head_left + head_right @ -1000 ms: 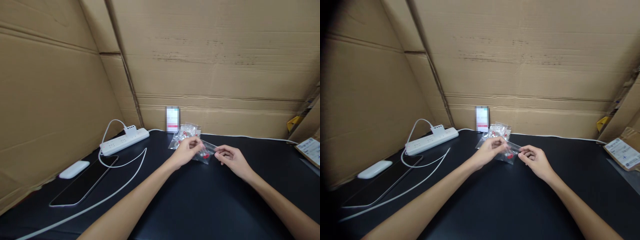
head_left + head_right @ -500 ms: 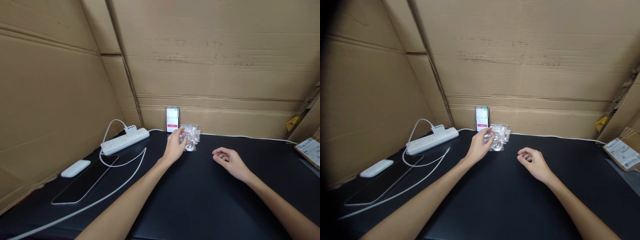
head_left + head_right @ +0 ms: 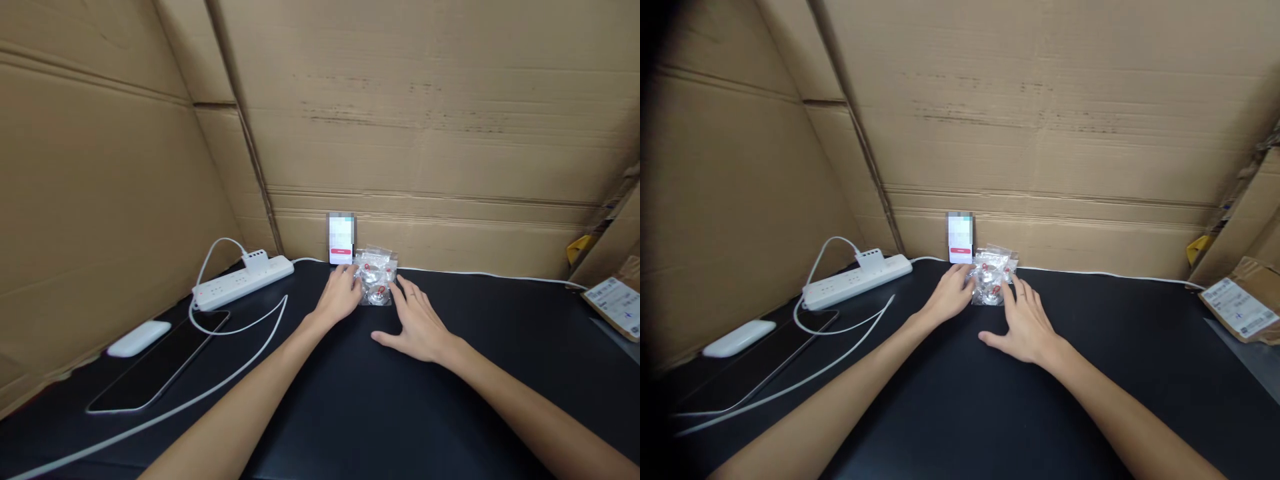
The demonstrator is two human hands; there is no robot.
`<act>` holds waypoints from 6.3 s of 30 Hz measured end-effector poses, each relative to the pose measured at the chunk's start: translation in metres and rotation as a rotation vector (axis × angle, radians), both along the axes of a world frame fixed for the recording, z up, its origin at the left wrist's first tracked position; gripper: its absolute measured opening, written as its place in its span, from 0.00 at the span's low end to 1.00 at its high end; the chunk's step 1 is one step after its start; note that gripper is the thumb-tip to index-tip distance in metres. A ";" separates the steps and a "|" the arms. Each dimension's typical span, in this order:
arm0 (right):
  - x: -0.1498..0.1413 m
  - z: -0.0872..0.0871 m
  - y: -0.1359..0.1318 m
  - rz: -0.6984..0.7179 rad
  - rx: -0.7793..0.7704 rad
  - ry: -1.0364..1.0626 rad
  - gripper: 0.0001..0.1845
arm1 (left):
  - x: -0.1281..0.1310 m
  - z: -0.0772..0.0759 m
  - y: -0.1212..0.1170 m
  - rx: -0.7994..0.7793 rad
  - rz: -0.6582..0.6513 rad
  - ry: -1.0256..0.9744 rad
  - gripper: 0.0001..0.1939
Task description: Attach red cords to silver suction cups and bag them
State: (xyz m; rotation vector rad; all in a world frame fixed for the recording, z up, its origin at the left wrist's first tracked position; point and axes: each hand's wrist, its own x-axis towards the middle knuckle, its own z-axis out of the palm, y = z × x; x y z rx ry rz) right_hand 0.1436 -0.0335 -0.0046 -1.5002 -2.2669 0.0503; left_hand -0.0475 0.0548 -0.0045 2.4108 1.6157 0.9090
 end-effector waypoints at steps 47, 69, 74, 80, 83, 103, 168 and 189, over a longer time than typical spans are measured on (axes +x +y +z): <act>0.193 -0.028 0.032 -0.283 0.016 -0.217 0.33 | 0.220 -0.004 -0.044 -0.147 -0.474 0.093 0.42; 0.168 -0.029 0.051 -0.125 0.102 -0.186 0.38 | 0.153 -0.012 -0.035 -0.101 -0.599 0.184 0.40; 0.160 -0.014 0.032 -0.151 0.257 -0.109 0.39 | 0.125 -0.008 -0.043 -0.094 -0.574 0.168 0.39; 0.177 -0.004 0.013 -0.275 0.328 0.098 0.21 | 0.077 -0.008 -0.051 -0.078 -0.520 0.207 0.35; 0.188 -0.007 0.012 -0.226 0.219 0.072 0.18 | 0.058 -0.008 -0.056 -0.063 -0.500 0.220 0.32; 0.079 0.048 -0.027 0.113 0.120 0.379 0.08 | 0.047 0.018 -0.074 -0.388 -0.666 -0.581 0.26; 0.056 0.016 -0.034 0.019 -0.302 1.139 0.10 | 0.037 0.025 -0.066 -0.765 -0.547 -0.933 0.22; 0.051 0.003 -0.034 0.054 -0.425 1.251 0.11 | 0.043 0.027 -0.072 -0.744 -0.660 -1.043 0.16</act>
